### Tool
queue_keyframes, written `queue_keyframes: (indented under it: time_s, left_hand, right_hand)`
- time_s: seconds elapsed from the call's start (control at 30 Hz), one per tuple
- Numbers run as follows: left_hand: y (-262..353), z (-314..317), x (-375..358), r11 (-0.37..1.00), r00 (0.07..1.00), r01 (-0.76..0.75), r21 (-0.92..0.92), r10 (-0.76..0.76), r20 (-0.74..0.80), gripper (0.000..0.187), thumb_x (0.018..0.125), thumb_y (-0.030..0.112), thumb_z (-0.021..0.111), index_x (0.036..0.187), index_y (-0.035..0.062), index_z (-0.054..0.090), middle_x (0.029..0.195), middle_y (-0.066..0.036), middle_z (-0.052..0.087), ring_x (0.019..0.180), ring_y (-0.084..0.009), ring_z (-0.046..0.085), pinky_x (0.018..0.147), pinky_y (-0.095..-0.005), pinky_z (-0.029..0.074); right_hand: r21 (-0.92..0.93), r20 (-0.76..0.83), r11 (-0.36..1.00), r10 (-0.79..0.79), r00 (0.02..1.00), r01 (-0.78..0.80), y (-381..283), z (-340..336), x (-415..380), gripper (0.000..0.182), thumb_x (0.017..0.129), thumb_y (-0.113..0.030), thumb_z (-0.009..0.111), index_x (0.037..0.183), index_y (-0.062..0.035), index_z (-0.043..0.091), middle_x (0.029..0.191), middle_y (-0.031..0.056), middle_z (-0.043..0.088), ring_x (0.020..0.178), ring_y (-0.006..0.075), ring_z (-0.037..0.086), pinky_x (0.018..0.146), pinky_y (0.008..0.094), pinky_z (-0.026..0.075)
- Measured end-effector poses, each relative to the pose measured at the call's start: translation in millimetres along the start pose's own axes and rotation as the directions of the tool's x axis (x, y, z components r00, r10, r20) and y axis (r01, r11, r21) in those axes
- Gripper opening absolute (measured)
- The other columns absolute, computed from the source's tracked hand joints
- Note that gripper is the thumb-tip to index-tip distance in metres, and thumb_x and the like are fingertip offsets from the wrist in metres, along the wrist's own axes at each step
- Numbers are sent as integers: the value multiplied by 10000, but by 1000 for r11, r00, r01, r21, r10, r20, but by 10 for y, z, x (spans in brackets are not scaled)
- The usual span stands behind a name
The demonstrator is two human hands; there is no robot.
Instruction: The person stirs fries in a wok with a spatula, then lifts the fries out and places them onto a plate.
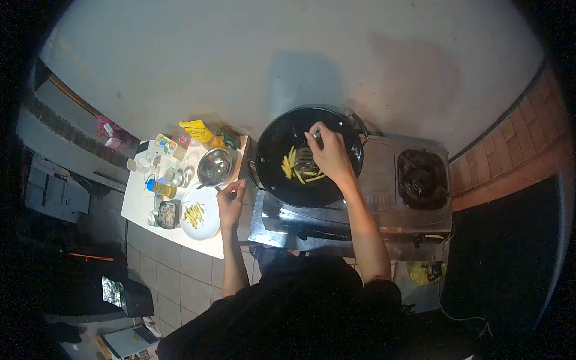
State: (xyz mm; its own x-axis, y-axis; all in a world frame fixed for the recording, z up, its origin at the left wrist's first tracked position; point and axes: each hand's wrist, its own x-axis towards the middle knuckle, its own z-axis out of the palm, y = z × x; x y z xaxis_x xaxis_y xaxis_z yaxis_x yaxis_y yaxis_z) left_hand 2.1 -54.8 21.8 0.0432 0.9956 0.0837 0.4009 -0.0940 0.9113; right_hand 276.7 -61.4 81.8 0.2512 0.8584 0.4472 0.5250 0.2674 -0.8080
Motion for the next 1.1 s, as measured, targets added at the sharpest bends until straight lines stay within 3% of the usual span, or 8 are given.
queue_keyframes:
  time_s: [0.1,0.3,0.47,0.57,0.6,0.83,0.9,1.1]
  left_hand:
    - [-68,27,6,998,999,-15,-64,13,-32,244,877,187,615,960,-38,658,797,-67,656,723,-92,557,661,-238,459]
    - [-28,35,-62,994,999,31,-104,-30,15,330,869,245,630,993,-60,635,765,-35,596,712,-81,509,657,-220,413]
    - [3,51,-68,990,994,74,-122,-63,85,347,872,250,626,1057,-44,609,776,-24,570,744,-89,511,691,-228,414]
    - [-19,40,-53,994,996,40,-98,-32,82,330,891,255,596,1049,-33,617,794,-41,584,741,-86,501,696,-226,408]
    - [41,21,-62,996,993,61,-70,-53,106,327,897,253,586,1037,-40,619,798,-38,584,741,-85,496,696,-225,406]
    - [-36,19,59,996,993,2,-95,9,120,305,904,235,573,1019,-44,616,855,-72,646,777,-89,551,697,-235,443]
    - [-10,27,100,996,992,-32,-86,43,121,303,901,237,577,1014,-41,621,843,-67,643,756,-88,544,685,-236,442]
    - [6,-28,147,997,991,-52,-54,59,124,296,890,244,596,982,-34,639,765,-39,623,665,-75,514,619,-226,430]
  right_hand:
    - [63,3,994,-85,996,85,-141,-100,53,133,867,-64,578,789,-5,488,585,41,475,522,53,406,457,239,319]
    - [-193,5,977,97,995,-94,-203,-390,-91,144,857,-103,575,812,8,495,563,157,449,458,214,409,475,340,339]
    - [-58,-28,998,-11,1000,9,-31,-42,-65,129,844,-73,572,816,21,488,644,204,505,590,416,487,511,380,372]
    - [-12,-19,999,52,998,-52,-170,-167,-79,136,843,-73,587,820,15,486,606,169,473,474,233,439,477,334,342]
    - [37,-50,999,12,999,-10,-164,-199,-88,126,865,-75,583,795,-10,502,587,21,441,508,40,352,439,230,279]
    - [-93,-148,991,79,986,-94,-131,-252,-235,131,842,-67,603,794,-14,493,520,46,364,476,57,328,431,269,267]
    - [-105,-147,985,119,982,-135,-73,-114,-191,139,836,-65,593,794,17,489,616,180,482,494,285,455,498,337,366]
    - [20,-118,993,118,986,-116,-127,-124,-161,135,844,-78,600,800,3,502,572,111,441,482,127,414,470,291,343]
